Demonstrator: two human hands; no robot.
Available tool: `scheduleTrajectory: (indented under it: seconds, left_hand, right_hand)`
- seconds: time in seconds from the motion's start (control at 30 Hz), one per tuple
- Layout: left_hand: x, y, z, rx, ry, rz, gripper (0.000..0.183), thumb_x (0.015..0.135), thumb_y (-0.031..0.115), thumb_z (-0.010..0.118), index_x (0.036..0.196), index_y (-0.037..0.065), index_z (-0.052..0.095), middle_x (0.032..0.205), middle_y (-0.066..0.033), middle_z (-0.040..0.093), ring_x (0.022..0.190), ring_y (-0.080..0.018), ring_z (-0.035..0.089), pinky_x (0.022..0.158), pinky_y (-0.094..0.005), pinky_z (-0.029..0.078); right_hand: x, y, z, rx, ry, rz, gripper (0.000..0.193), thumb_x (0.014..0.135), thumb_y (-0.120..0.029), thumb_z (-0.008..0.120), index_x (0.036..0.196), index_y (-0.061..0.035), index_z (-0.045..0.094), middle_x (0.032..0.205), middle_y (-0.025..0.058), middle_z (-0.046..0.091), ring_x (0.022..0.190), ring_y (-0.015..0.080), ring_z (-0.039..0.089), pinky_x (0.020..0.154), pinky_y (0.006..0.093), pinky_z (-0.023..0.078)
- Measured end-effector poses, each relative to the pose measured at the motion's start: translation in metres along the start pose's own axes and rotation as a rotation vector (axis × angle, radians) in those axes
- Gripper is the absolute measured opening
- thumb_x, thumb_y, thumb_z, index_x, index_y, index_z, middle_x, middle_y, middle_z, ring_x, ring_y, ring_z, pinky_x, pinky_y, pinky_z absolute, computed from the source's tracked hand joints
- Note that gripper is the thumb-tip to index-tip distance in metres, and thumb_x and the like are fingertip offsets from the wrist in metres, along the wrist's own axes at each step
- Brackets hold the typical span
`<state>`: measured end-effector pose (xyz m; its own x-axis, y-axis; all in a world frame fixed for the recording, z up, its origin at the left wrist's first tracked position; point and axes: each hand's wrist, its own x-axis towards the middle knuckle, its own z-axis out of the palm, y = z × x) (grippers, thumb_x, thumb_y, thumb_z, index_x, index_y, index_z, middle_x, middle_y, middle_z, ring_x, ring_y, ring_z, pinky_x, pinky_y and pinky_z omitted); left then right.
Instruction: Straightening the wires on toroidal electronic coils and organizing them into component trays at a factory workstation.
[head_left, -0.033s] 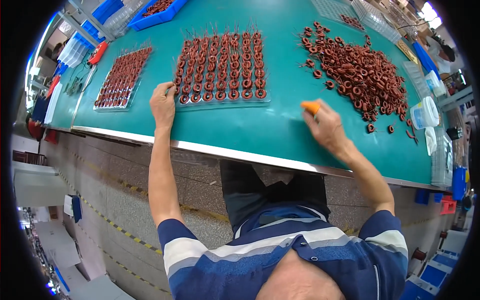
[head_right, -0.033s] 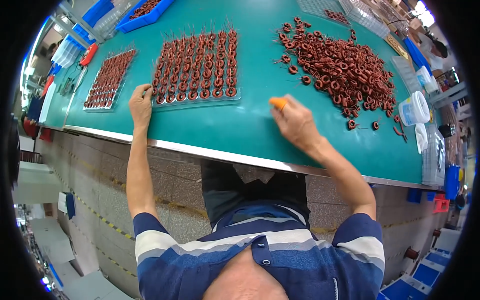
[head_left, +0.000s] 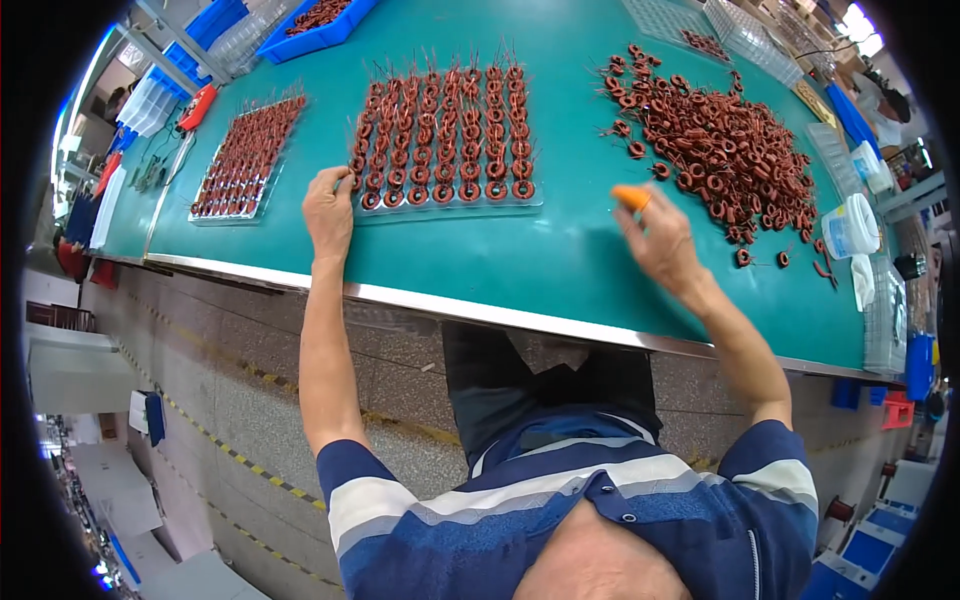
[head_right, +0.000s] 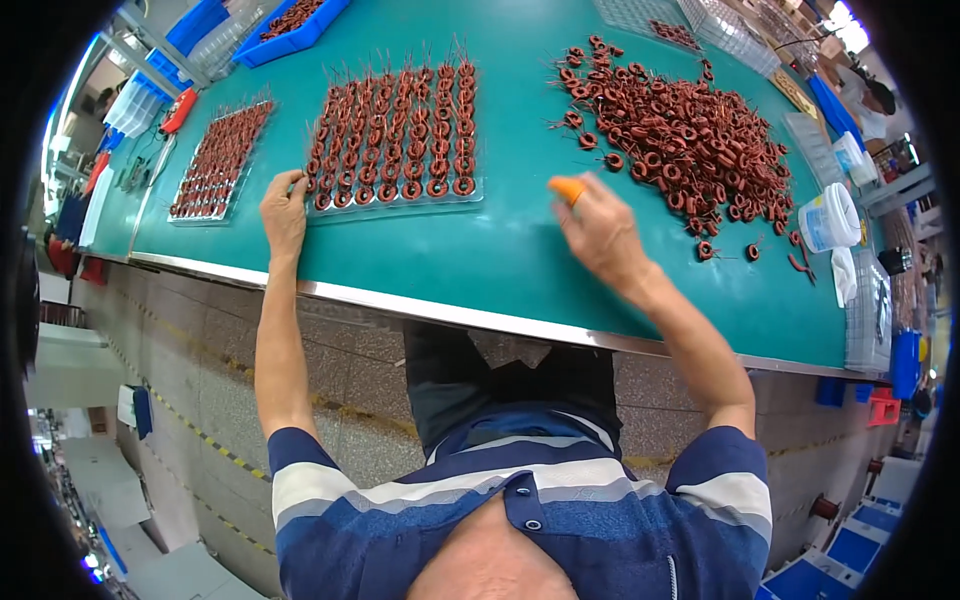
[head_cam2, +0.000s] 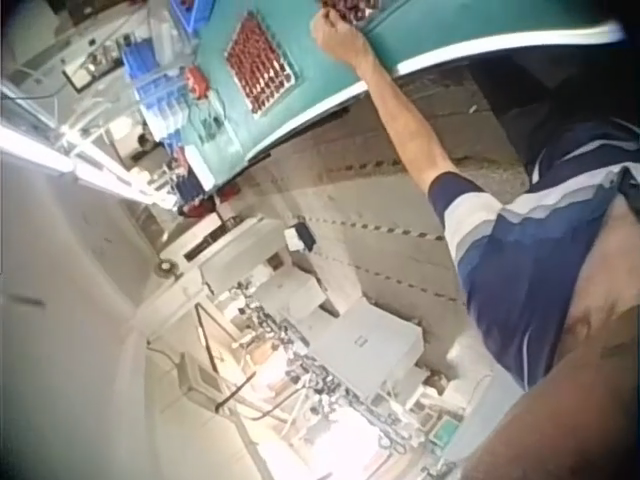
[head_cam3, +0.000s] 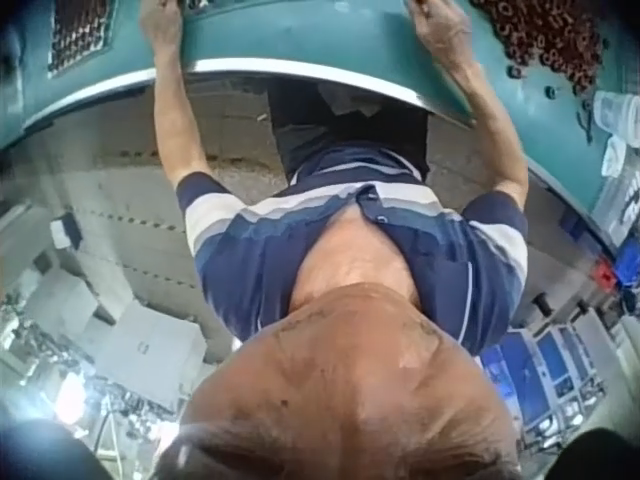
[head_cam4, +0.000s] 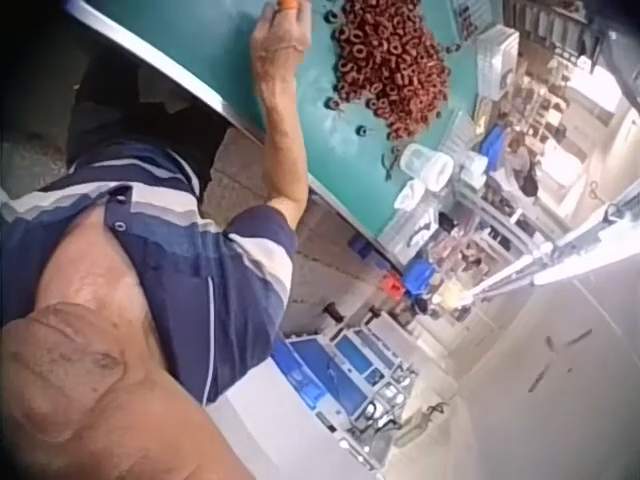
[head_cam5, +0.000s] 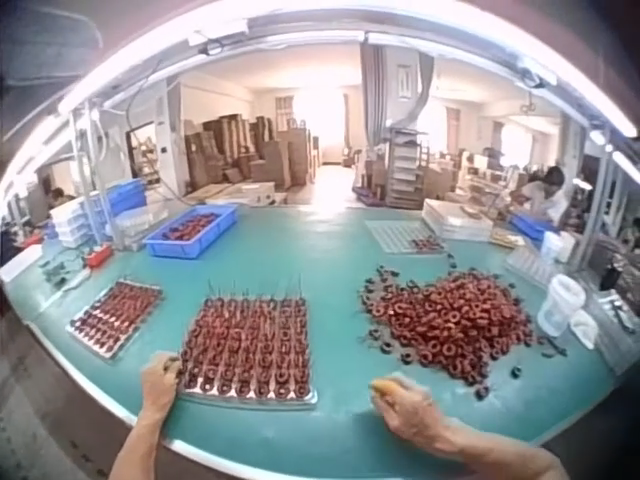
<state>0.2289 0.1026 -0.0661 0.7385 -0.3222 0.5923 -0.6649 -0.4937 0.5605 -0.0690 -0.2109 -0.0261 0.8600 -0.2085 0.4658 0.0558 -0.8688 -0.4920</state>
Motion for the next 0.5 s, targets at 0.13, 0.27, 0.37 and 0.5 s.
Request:
scheduleTrajectory:
  seconds: [0.13, 0.27, 0.37, 0.5]
  left_hand:
    - [0.002, 0.012, 0.015, -0.091, -0.017, -0.022, 0.011, 0.084, 0.01, 0.064, 0.09, 0.001, 0.065, 0.093, -0.0098, 0.063, 0.084, -0.0244, 0.061, 0.073, -0.0329, 0.048]
    - [0.0, 0.009, 0.025, -0.092, -0.034, -0.017, 0.011, 0.085, 0.012, 0.064, 0.09, 0.002, 0.066, 0.096, -0.0097, 0.06, 0.085, -0.0233, 0.06, 0.072, -0.0326, 0.048]
    - [-0.003, 0.007, 0.009, -0.045, 0.005, -0.013, 0.011, 0.086, 0.012, 0.063, 0.092, 0.002, 0.066, 0.096, -0.0104, 0.059, 0.087, -0.0236, 0.059, 0.073, -0.0324, 0.048]
    - [-0.003, 0.01, 0.009, -0.098, -0.034, -0.159, 0.011, 0.087, 0.01, 0.061, 0.092, 0.002, 0.065, 0.096, -0.0104, 0.058, 0.089, -0.0227, 0.058, 0.074, -0.0323, 0.048]
  right_hand:
    - [0.045, 0.055, -0.012, -0.317, 0.128, -0.04, 0.041, 0.081, -0.012, 0.066, 0.118, 0.0008, 0.053, 0.116, 0.0158, 0.053, 0.1, 0.0312, 0.056, 0.085, 0.039, 0.048]
    - [0.071, 0.104, 0.01, -0.54, -0.071, -0.081, 0.036, 0.081, -0.01, 0.063, 0.113, 0.0028, 0.052, 0.112, 0.0192, 0.052, 0.1, 0.0327, 0.056, 0.083, 0.0402, 0.05]
    - [0.08, 0.109, 0.021, -0.505, -0.123, -0.022, 0.033, 0.082, -0.008, 0.06, 0.112, 0.0029, 0.053, 0.109, 0.0197, 0.052, 0.094, 0.0335, 0.058, 0.08, 0.0401, 0.051]
    - [0.063, 0.11, 0.009, -0.229, 0.106, 0.02, 0.035, 0.08, 0.003, 0.057, 0.115, 0.0014, 0.056, 0.096, 0.0149, 0.054, 0.078, 0.0272, 0.058, 0.067, 0.0357, 0.047]
